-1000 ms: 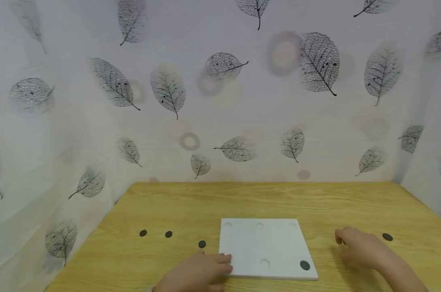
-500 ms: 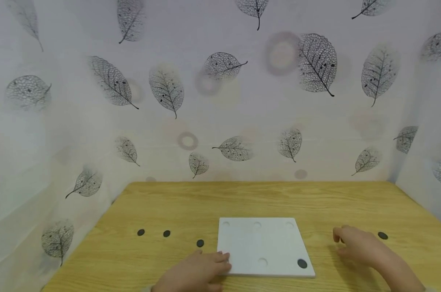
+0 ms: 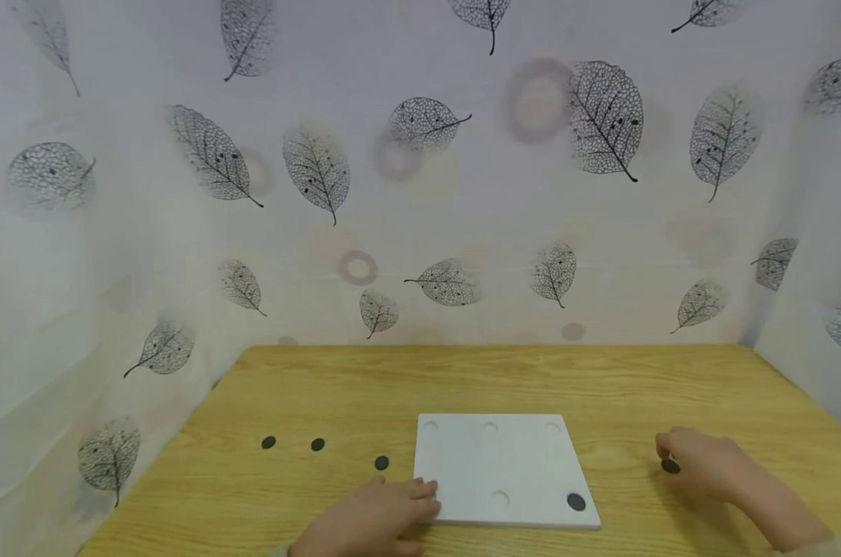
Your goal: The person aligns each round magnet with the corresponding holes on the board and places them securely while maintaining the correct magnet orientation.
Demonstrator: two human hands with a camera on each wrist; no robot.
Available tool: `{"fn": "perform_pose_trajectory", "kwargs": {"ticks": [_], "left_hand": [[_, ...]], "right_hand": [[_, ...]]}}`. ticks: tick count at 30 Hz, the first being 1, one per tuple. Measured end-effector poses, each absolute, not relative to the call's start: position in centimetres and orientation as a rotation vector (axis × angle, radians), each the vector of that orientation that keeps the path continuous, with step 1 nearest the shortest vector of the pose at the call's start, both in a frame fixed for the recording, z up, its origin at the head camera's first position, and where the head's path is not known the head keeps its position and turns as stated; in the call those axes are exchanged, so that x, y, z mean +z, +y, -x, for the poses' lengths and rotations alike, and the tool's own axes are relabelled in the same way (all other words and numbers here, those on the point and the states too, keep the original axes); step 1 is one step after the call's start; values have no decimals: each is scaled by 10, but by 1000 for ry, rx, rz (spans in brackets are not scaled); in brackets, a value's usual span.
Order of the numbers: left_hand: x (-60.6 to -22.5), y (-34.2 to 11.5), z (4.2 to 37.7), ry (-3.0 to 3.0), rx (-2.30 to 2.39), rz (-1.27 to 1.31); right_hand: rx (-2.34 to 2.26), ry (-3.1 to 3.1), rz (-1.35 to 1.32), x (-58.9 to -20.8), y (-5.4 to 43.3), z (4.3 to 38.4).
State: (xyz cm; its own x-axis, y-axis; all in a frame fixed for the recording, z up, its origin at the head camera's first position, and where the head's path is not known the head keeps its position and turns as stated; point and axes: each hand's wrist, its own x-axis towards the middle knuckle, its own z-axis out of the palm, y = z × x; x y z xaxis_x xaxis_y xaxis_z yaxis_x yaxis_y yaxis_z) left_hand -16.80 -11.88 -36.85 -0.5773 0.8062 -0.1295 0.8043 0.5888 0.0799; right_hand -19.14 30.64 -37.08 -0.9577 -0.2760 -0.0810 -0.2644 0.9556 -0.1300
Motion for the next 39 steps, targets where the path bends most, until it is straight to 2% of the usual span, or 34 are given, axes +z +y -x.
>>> {"fn": "perform_pose_trajectory", "kwargs": {"ticks": [12, 39], "left_hand": [[-369, -117, 168, 2672, -28, -1405], [-371, -118, 166, 2686, -5, -1381]], "right_hand": [[-58, 3039, 459, -375, 317, 201], [-68, 3138, 531, -386, 319, 197]]}}
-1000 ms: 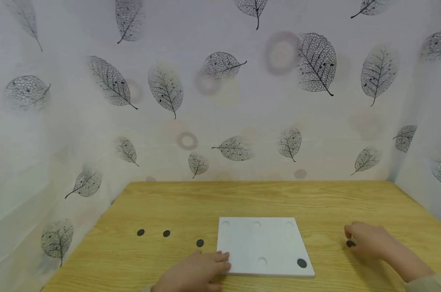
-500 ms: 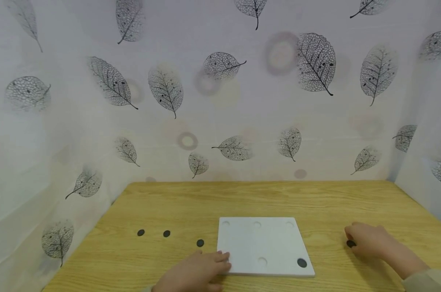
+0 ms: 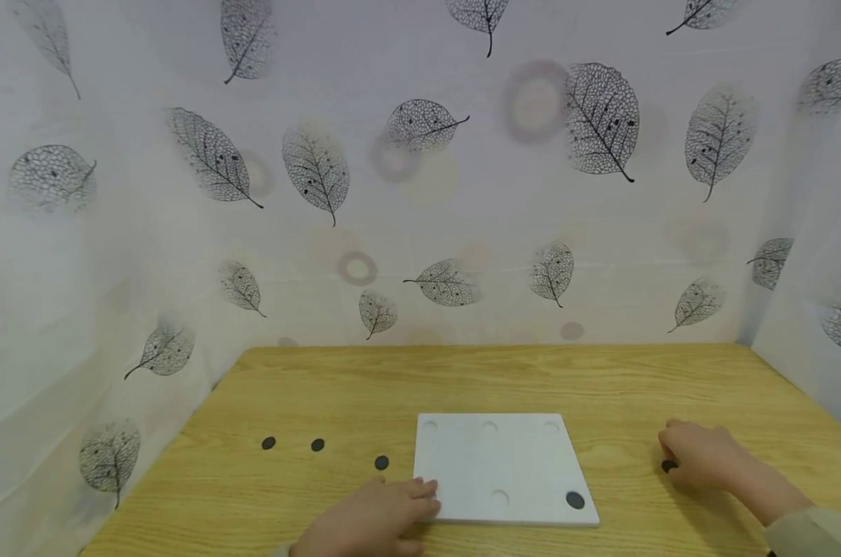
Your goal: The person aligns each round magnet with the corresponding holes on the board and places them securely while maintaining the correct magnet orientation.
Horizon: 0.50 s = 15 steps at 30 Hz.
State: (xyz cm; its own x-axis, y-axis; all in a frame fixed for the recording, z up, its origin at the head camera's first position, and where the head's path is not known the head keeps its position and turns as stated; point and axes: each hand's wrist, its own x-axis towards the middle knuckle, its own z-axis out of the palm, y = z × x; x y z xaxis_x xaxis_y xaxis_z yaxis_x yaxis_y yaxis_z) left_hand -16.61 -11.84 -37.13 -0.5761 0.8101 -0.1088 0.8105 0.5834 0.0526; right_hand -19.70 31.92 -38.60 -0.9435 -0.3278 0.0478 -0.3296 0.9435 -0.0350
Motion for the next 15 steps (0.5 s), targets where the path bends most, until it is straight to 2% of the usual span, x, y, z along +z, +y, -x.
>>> {"fn": "perform_pose_trajectory", "kwargs": {"ticks": [15], "left_hand": [[-372, -118, 167, 2683, -8, -1376]], "right_hand": [[-38, -2995, -568, -387, 322, 198]]}}
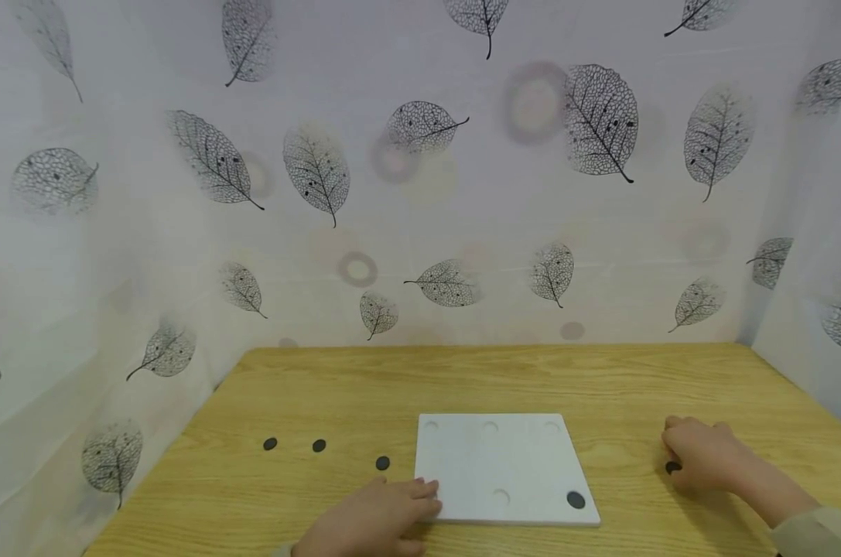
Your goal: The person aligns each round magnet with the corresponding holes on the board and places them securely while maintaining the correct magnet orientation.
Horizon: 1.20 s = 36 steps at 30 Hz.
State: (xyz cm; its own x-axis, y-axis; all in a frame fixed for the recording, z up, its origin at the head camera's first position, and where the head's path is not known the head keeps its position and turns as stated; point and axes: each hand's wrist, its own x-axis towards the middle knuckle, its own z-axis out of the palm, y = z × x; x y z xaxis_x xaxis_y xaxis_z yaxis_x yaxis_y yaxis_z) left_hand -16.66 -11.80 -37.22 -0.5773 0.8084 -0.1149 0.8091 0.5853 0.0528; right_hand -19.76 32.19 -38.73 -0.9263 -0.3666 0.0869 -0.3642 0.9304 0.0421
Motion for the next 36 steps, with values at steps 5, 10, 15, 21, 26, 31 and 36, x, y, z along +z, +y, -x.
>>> {"fn": "perform_pose_trajectory", "kwargs": {"ticks": [5, 10, 15, 21, 26, 31, 36], "left_hand": [[-371, -118, 166, 2689, -11, -1367], [-371, -118, 166, 2698, -16, -1370], [-371, -118, 166, 2689, 0, -1354], [-370, -117, 167, 2682, 8, -1344], [-369, -116, 166, 2684, 1, -1360], [-368, -117, 165, 2683, 1, -1380], [-369, -117, 166, 2681, 1, -1403]], "right_hand": [[-33, -3011, -570, -386, 322, 198], [-21, -3014, -571, -384, 319, 198], [-6, -3000, -598, -382, 314, 199], [1, -3018, -623, -378, 304, 201], [-22, -3028, -638, -373, 294, 204], [-20, -3051, -640, -369, 282, 208], [-35, -3033, -662, -365, 269, 211]]}}
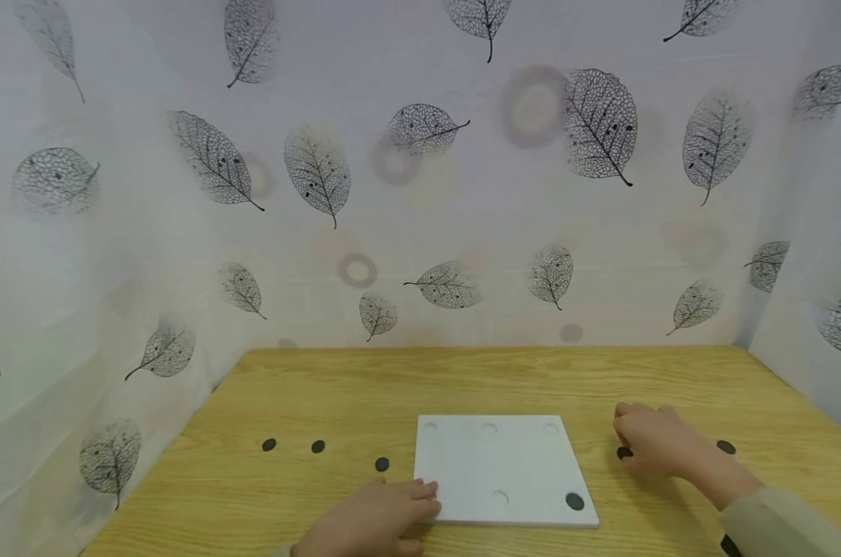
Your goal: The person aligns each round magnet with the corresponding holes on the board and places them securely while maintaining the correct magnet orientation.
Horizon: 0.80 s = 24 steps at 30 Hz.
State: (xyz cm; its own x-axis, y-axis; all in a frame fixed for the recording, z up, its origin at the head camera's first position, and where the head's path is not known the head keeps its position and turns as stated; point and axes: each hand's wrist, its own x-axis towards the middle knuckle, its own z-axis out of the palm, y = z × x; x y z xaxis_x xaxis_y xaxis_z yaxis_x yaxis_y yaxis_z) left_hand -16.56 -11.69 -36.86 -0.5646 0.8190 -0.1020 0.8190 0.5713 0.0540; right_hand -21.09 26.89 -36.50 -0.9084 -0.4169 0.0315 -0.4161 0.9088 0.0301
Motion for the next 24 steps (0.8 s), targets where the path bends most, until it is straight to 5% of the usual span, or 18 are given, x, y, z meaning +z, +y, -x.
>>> {"fn": "perform_pose_trajectory", "kwargs": {"ticks": [24], "left_hand": [[-369, -119, 165, 2691, -7, -1388]], "right_hand": [[-39, -2985, -738, -358, 216, 234]]}}
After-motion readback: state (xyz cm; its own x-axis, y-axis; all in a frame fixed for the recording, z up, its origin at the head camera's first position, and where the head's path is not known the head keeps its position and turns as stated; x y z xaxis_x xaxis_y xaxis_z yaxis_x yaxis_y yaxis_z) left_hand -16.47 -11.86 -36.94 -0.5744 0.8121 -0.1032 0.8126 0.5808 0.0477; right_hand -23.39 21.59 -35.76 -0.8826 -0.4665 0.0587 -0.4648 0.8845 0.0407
